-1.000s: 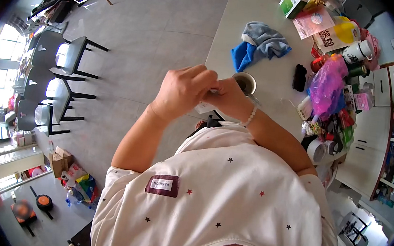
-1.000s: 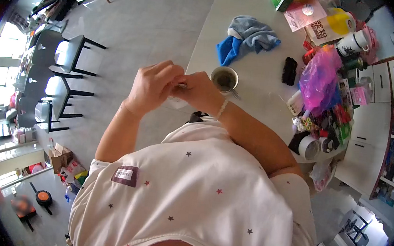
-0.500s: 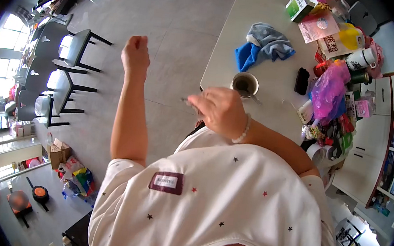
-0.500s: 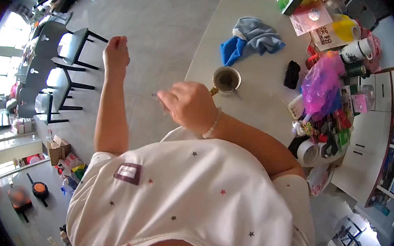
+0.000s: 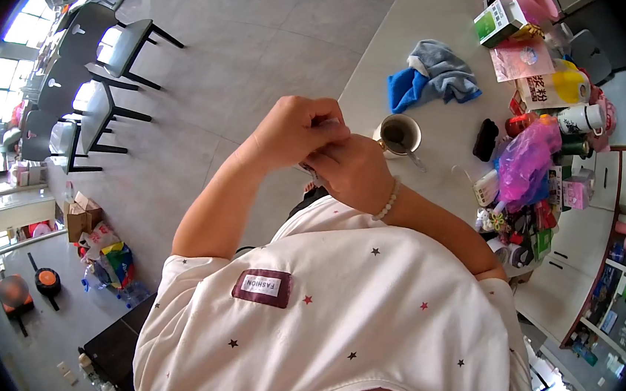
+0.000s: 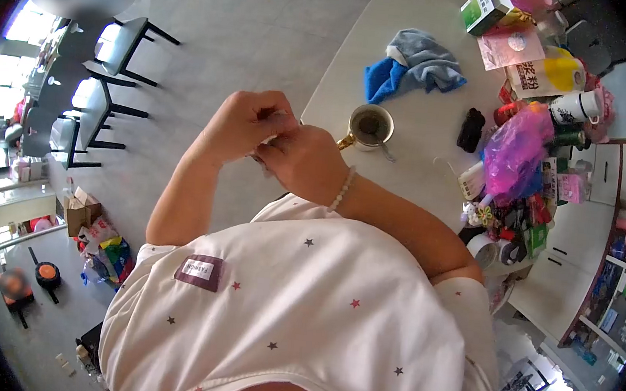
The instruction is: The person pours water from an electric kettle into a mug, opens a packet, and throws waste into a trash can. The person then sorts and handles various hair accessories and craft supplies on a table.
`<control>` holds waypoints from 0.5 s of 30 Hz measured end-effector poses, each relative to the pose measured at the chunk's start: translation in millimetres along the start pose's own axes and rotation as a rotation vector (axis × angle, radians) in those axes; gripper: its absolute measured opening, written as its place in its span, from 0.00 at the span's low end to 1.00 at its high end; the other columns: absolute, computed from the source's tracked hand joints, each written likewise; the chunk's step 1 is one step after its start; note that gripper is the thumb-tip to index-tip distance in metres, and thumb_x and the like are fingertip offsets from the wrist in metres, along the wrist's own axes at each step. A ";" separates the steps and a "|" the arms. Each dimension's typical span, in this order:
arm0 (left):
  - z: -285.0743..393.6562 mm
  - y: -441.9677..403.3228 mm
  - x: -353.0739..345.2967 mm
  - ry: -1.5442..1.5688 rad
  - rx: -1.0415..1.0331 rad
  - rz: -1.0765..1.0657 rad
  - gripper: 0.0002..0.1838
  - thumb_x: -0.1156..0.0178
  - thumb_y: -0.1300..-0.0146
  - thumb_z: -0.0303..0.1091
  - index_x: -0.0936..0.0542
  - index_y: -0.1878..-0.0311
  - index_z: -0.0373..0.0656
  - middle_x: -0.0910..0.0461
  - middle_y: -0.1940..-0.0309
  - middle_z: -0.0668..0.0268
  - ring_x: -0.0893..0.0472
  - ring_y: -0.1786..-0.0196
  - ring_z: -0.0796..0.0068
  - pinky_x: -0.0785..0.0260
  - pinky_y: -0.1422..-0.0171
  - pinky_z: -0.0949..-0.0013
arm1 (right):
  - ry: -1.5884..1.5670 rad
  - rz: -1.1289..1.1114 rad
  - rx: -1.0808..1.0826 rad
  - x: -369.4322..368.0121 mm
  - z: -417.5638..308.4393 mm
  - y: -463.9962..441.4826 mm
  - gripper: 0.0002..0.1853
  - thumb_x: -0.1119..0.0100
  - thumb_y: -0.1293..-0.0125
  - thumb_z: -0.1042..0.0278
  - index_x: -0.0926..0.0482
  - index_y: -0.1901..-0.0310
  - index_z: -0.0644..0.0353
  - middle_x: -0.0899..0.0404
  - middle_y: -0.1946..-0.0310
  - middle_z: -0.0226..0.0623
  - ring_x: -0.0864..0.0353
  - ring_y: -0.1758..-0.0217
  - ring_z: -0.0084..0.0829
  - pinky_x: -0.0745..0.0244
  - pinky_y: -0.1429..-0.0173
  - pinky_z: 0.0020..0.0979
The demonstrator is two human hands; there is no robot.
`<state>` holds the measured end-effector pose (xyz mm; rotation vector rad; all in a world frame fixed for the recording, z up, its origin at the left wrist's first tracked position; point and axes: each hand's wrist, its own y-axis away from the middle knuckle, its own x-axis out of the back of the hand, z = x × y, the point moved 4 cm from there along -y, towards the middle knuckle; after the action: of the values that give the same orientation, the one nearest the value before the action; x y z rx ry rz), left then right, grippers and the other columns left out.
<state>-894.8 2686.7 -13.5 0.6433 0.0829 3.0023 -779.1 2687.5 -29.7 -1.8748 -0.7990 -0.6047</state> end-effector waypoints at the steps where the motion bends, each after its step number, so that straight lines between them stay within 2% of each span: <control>1: -3.9 -0.4 -0.5 0.079 0.089 0.017 0.08 0.42 0.39 0.34 0.22 0.70 0.41 0.26 0.80 0.72 0.30 0.77 0.84 0.38 0.74 0.78 | -0.009 0.016 -0.006 3.3 -0.3 -3.0 0.09 0.39 0.56 0.73 0.20 0.69 0.56 0.22 0.76 0.35 0.21 0.72 0.35 0.24 0.69 0.30; 3: -11.4 -2.7 -1.7 0.237 0.265 0.052 0.08 0.45 0.36 0.34 0.24 0.69 0.41 0.25 0.76 0.71 0.27 0.73 0.81 0.34 0.68 0.76 | -0.024 0.046 -0.014 8.3 0.8 -5.5 0.09 0.38 0.56 0.74 0.20 0.69 0.57 0.21 0.75 0.35 0.21 0.71 0.34 0.24 0.68 0.30; 6: -26.7 -10.1 -5.2 0.879 0.221 0.128 0.08 0.50 0.33 0.35 0.26 0.67 0.43 0.25 0.70 0.70 0.27 0.70 0.76 0.32 0.65 0.73 | -0.065 0.090 -0.028 16.1 3.3 -4.1 0.09 0.35 0.56 0.74 0.19 0.69 0.57 0.21 0.74 0.36 0.20 0.70 0.34 0.24 0.67 0.29; 7: -24.1 -9.1 -5.9 1.087 0.286 0.151 0.08 0.54 0.31 0.36 0.28 0.65 0.45 0.27 0.70 0.70 0.28 0.71 0.75 0.34 0.67 0.73 | -0.096 0.107 -0.037 18.5 3.2 -3.5 0.09 0.34 0.56 0.74 0.19 0.69 0.57 0.21 0.74 0.36 0.20 0.70 0.34 0.24 0.67 0.29; 11: -36.9 -2.8 -1.0 1.309 0.248 -0.014 0.10 0.56 0.30 0.37 0.31 0.68 0.47 0.35 0.79 0.74 0.37 0.80 0.83 0.44 0.77 0.78 | -0.192 0.188 -0.043 23.1 11.6 3.1 0.10 0.32 0.55 0.67 0.19 0.68 0.54 0.21 0.76 0.34 0.21 0.73 0.32 0.26 0.70 0.28; 13: -45.1 -3.0 5.8 1.339 0.178 -0.089 0.11 0.56 0.30 0.39 0.32 0.68 0.48 0.40 0.82 0.76 0.43 0.83 0.86 0.50 0.80 0.80 | -0.307 0.123 -0.230 29.2 21.0 9.3 0.11 0.32 0.53 0.65 0.19 0.66 0.55 0.20 0.76 0.34 0.20 0.73 0.30 0.26 0.69 0.27; 14: -51.8 -1.3 10.1 1.235 0.205 0.011 0.11 0.56 0.30 0.39 0.32 0.68 0.48 0.41 0.83 0.77 0.45 0.83 0.86 0.52 0.81 0.81 | -0.363 0.090 -0.326 33.9 25.0 13.4 0.12 0.32 0.52 0.64 0.19 0.65 0.55 0.20 0.76 0.35 0.20 0.73 0.29 0.26 0.68 0.26; 15: -55.8 0.0 13.7 1.130 0.230 0.106 0.11 0.56 0.30 0.39 0.32 0.68 0.48 0.43 0.84 0.77 0.46 0.84 0.87 0.54 0.81 0.81 | -0.516 0.082 -0.514 38.2 31.4 19.7 0.10 0.34 0.47 0.66 0.19 0.63 0.58 0.19 0.74 0.37 0.19 0.71 0.24 0.26 0.66 0.23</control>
<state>-930.2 2685.7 -58.7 -1.1121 0.4471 3.0270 -737.1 2720.1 -27.1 -2.5820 -0.9452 -0.2837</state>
